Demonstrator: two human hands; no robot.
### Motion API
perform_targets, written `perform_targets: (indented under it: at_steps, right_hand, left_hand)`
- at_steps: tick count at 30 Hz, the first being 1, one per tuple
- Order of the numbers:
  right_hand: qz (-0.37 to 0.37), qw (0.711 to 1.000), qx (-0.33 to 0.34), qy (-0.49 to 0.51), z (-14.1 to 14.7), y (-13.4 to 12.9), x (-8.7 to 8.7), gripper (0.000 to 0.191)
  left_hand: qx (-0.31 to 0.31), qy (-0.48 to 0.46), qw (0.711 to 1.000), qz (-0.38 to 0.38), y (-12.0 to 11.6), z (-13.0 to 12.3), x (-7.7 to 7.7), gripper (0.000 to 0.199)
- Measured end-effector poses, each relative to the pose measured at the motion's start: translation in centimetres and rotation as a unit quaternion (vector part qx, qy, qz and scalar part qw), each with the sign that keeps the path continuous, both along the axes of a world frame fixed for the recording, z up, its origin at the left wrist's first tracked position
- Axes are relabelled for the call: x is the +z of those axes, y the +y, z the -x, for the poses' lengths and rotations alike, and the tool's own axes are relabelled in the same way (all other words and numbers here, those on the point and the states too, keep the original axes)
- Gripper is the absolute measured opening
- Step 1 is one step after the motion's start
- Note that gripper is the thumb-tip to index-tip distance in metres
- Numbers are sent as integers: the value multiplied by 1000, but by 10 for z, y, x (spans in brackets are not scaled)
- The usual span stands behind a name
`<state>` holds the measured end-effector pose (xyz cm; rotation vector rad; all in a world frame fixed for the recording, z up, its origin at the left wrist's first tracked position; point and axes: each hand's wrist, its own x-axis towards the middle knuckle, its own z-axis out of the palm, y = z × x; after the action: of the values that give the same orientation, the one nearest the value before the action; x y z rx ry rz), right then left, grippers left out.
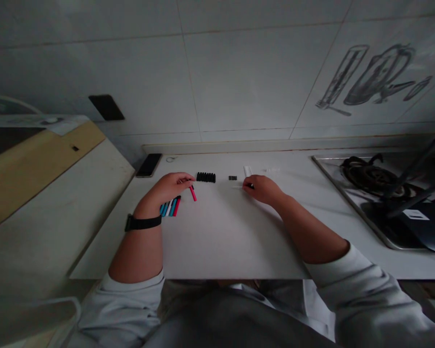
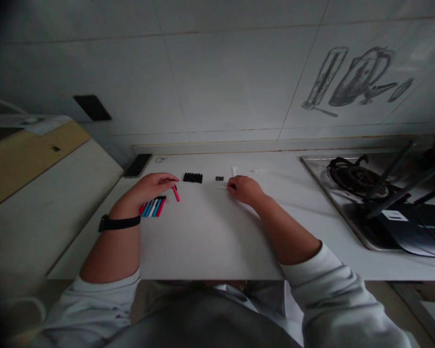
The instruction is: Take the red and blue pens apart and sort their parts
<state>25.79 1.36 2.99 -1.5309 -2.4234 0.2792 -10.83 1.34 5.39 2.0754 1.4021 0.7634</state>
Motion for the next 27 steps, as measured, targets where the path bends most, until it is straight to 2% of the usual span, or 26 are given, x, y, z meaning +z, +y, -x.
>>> perform_targets:
  at_steps: [4,9,17,22,27]
  right_hand:
    - [5,1000,7,-24,3,-3,5,20]
    - [17,999,7,-45,4,-5,5,20]
    - [13,999,21,-32,5,-5,1,20]
    - [2,999,51,14,5,-3,0,18]
    - [31,989,54,136,8,-2,-2,18]
  left_hand:
    - [9,86,994,70,-1,5,-8,26]
    - [36,143,980,131,-3,4,-8,14]
    - [45,171,972,155,-1,11,-11,10]
    - [62,196,967,153,-1,14,-12,9]
    - [59,184,969,157,-3,15,-11,11]
